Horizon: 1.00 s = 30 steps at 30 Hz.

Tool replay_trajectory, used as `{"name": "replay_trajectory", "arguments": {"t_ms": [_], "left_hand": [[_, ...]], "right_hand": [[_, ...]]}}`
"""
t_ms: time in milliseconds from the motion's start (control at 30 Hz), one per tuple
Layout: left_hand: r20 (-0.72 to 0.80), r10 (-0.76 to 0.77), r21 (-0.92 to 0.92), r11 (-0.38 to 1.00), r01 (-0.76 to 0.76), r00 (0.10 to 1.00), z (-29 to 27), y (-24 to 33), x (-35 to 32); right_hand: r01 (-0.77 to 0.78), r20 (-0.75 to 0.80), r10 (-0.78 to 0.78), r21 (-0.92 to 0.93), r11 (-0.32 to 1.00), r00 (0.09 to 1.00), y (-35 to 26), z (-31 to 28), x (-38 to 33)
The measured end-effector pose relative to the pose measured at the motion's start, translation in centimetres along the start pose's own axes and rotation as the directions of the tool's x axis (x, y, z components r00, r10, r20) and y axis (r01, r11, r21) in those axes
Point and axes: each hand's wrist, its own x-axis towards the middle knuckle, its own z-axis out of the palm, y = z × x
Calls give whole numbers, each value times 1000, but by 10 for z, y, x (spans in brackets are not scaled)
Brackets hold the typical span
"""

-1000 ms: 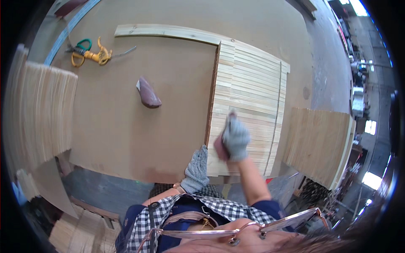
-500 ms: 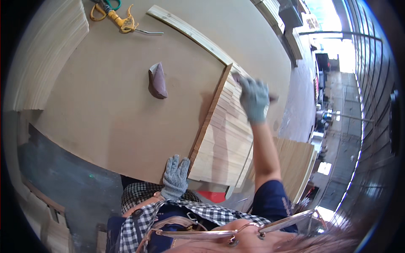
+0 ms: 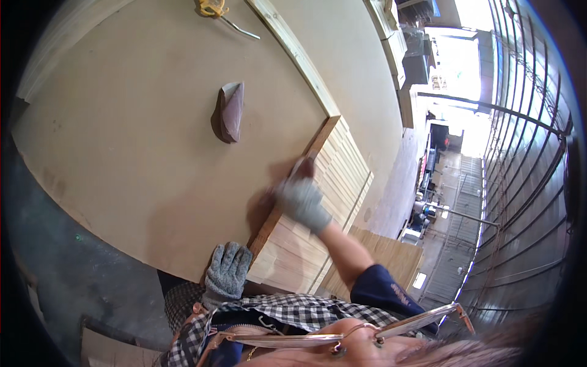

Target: Sanding the surface and edges of a wooden slat panel using a hand-held piece of sandpaper.

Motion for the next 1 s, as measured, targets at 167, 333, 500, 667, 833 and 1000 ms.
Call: {"name": "replay_trajectory", "arguments": {"t_ms": [167,333,500,667,833,1000], "left_hand": [[8,23,-21,1000,-22,1000,-4,-5,-3],[16,28,-57,998,-28,999,-22,5,14],[-44,232,221,951,-217,972,12,-27,-27],[-32,303,256,924,-285,953,13,-18,-8],[-25,178,217,961,-168,984,4,-18,-15],[-53,127,155,981,-117,990,-7,-14,-9]], "right_hand": [[317,-379,-228,192,929,897,27,0,-15],[160,-408,-52,235,959,912,130,-50,38],[227,-407,-87,310,923,909,96,-48,53],[220,-331,-41,524,823,943,117,-45,30],[147,-159,-99,328,933,982,130,-96,37],[-112,-689,174,134,985,704,193,-111,76]]}}
